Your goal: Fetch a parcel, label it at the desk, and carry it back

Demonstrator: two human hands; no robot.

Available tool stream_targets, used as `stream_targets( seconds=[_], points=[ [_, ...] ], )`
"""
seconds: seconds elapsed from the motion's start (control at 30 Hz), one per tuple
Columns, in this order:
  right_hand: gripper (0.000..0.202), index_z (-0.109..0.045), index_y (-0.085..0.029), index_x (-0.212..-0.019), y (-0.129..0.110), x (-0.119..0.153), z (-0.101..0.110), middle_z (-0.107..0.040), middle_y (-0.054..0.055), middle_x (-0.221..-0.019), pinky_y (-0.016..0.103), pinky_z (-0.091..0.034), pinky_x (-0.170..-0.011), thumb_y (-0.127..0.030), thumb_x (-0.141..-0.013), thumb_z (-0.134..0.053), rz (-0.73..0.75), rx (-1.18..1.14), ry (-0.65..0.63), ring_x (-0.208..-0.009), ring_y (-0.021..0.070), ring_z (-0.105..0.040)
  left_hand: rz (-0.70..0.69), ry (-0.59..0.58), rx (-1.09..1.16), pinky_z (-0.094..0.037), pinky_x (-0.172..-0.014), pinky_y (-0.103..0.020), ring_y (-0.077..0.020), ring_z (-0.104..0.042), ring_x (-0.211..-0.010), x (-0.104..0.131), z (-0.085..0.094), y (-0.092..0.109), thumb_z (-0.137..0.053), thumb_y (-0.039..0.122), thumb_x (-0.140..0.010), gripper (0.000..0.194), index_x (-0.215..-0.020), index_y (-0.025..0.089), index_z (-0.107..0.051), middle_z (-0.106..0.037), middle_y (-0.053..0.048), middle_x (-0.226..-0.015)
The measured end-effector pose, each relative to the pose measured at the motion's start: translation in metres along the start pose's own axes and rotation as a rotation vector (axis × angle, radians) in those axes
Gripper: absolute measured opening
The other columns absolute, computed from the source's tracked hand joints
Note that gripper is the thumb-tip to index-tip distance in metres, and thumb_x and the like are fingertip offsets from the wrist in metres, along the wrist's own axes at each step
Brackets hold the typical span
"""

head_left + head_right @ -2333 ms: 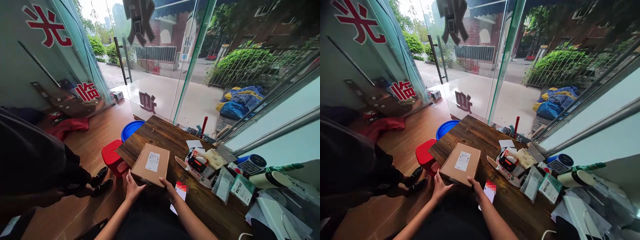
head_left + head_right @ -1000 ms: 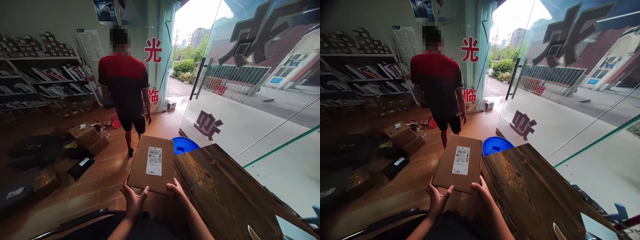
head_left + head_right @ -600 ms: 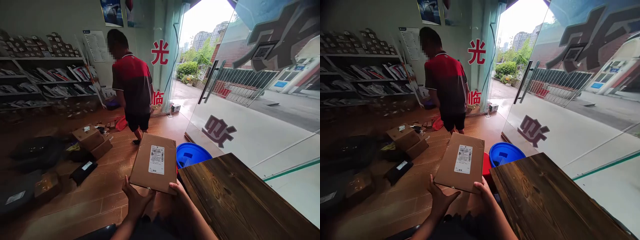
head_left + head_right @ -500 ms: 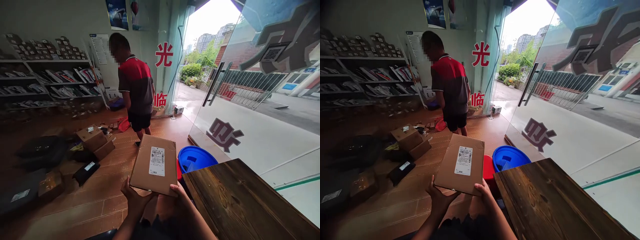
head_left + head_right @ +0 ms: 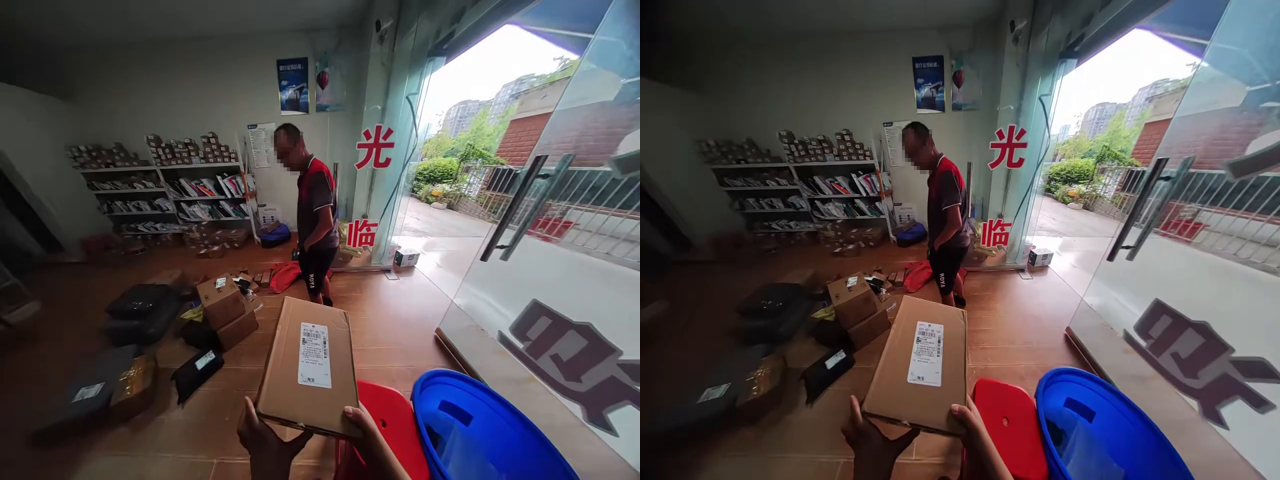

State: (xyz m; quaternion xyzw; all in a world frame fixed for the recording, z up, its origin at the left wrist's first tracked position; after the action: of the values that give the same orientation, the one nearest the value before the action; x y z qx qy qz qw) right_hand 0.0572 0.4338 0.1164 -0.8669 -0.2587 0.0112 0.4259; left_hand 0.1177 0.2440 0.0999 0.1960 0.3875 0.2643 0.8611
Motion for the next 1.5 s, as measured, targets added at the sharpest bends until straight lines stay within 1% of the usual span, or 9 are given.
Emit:
stream_targets(
  seconds=[0.3, 0.43, 0.53, 0.7, 0.83, 1.03, 1.17, 1.33, 1.5],
  points=[
    [0.05, -0.072, -0.021, -0.094, -0.038, -0.112, -0.013, -0.072, 0.008, -0.104, 0.044, -0.044, -0.1, -0.051, -0.054, -0.08, -0.13, -0.011, -0.168, -0.105, 0.0328, -0.063, 0.112, 0.167, -0.077, -0.042, -0.09, -0.066, -0.0531, -0.049, -0.109, -0.075, -0.056, -0.012, -0.08, 0.061, -0.032, 0.147, -0.145, -0.003, -0.011, -0.049, -0.029, -0.117],
    [0.064, -0.07, -0.021, -0.107, -0.043, -0.151, -0.018, -0.073, 0.008, -0.104, 0.045, -0.043, -0.101, -0.051, -0.051, -0.083, -0.181, 0.025, -0.209, -0.106, 0.0325, -0.063, -0.032, 0.323, -0.172, -0.05, -0.078, -0.061, -0.0473, -0.056, -0.095, -0.094, -0.068, -0.022, -0.078, 0.071, -0.033, 0.149, -0.145, -0.003, -0.013, -0.053, -0.025, -0.107],
    [0.061, -0.07, -0.022, -0.106, -0.042, -0.178, -0.024, -0.073, 0.007, -0.102, 0.045, -0.041, -0.103, -0.051, -0.055, -0.082, -0.231, 0.071, -0.262, -0.103, 0.031, -0.064, -0.156, 0.398, -0.212, -0.053, -0.071, -0.055, -0.0388, -0.058, -0.085, -0.105, -0.061, -0.028, -0.077, 0.074, -0.041, 0.139, -0.145, 0.003, -0.019, -0.054, -0.019, -0.1],
    [0.051, -0.069, -0.022, -0.099, -0.024, -0.217, -0.048, -0.073, 0.007, -0.102, 0.046, -0.039, -0.106, -0.049, -0.058, -0.081, -0.305, 0.133, -0.35, -0.106, 0.0311, -0.063, -0.161, 0.419, -0.25, -0.052, -0.073, -0.048, -0.033, -0.053, -0.092, -0.122, -0.025, -0.024, -0.062, 0.063, -0.074, 0.096, -0.146, 0.011, -0.024, -0.053, -0.019, -0.104],
    [0.052, -0.069, -0.022, -0.097, -0.001, -0.242, -0.079, -0.071, 0.008, -0.109, 0.047, -0.037, -0.108, -0.049, -0.055, -0.082, -0.343, 0.163, -0.413, -0.118, 0.0334, -0.056, -0.116, 0.447, -0.303, -0.051, -0.077, -0.045, -0.0312, -0.051, -0.094, -0.131, -0.01, -0.042, -0.061, 0.059, -0.077, 0.093, -0.147, 0.011, -0.023, -0.052, -0.018, -0.106],
    [0.052, -0.068, -0.02, -0.099, 0.036, -0.275, -0.13, -0.069, 0.009, -0.115, 0.046, -0.038, -0.106, -0.048, -0.057, -0.08, -0.391, 0.228, -0.46, -0.117, 0.0328, -0.056, 0.177, 0.429, -0.092, -0.048, -0.091, -0.049, -0.0322, -0.05, -0.107, -0.142, -0.006, -0.099, -0.066, 0.064, -0.071, 0.09, -0.139, 0.017, -0.033, -0.05, -0.015, -0.115],
    [0.05, -0.069, -0.018, -0.09, 0.065, -0.297, -0.16, -0.071, 0.009, -0.109, 0.042, -0.041, -0.1, -0.051, -0.054, -0.079, -0.473, 0.328, -0.377, -0.111, 0.0316, -0.059, 0.623, 0.287, 0.356, -0.043, -0.1, -0.051, -0.0299, -0.053, -0.11, -0.174, 0.014, -0.142, -0.054, 0.069, -0.075, 0.067, -0.117, 0.017, -0.049, -0.053, -0.013, -0.112],
    [0.043, -0.066, -0.016, -0.088, 0.108, -0.32, -0.209, -0.073, 0.008, -0.087, 0.033, -0.051, -0.072, -0.044, -0.057, -0.075, -0.798, 0.414, -0.203, -0.08, 0.0226, -0.066, 1.234, -0.019, 0.803, -0.051, -0.077, -0.035, -0.0207, -0.064, -0.088, -0.233, 0.031, -0.201, -0.068, 0.047, -0.066, 0.049, -0.1, 0.024, -0.04, -0.063, -0.002, -0.093],
    [0.031, -0.06, -0.017, -0.074, 0.15, -0.346, -0.254, -0.064, 0.004, -0.059, 0.024, -0.042, -0.05, -0.048, -0.074, -0.062, -1.068, 0.482, -0.137, -0.054, 0.0155, -0.058, 1.478, -0.032, 0.865, -0.046, -0.058, -0.028, -0.0162, -0.06, -0.066, -0.265, 0.03, -0.257, -0.068, 0.034, -0.067, 0.039, -0.088, 0.025, -0.036, -0.057, 0.004, -0.075]
  ],
)
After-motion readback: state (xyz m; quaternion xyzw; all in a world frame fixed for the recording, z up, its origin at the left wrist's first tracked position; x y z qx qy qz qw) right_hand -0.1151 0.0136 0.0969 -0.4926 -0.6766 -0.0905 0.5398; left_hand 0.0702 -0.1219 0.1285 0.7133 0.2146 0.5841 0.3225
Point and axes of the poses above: each hand's wrist, its own x-axis away from the middle knuckle, its own z-axis out of the back of the hand, y = z × x, the point moved 2 cm from there along -x, towards the middle knuckle
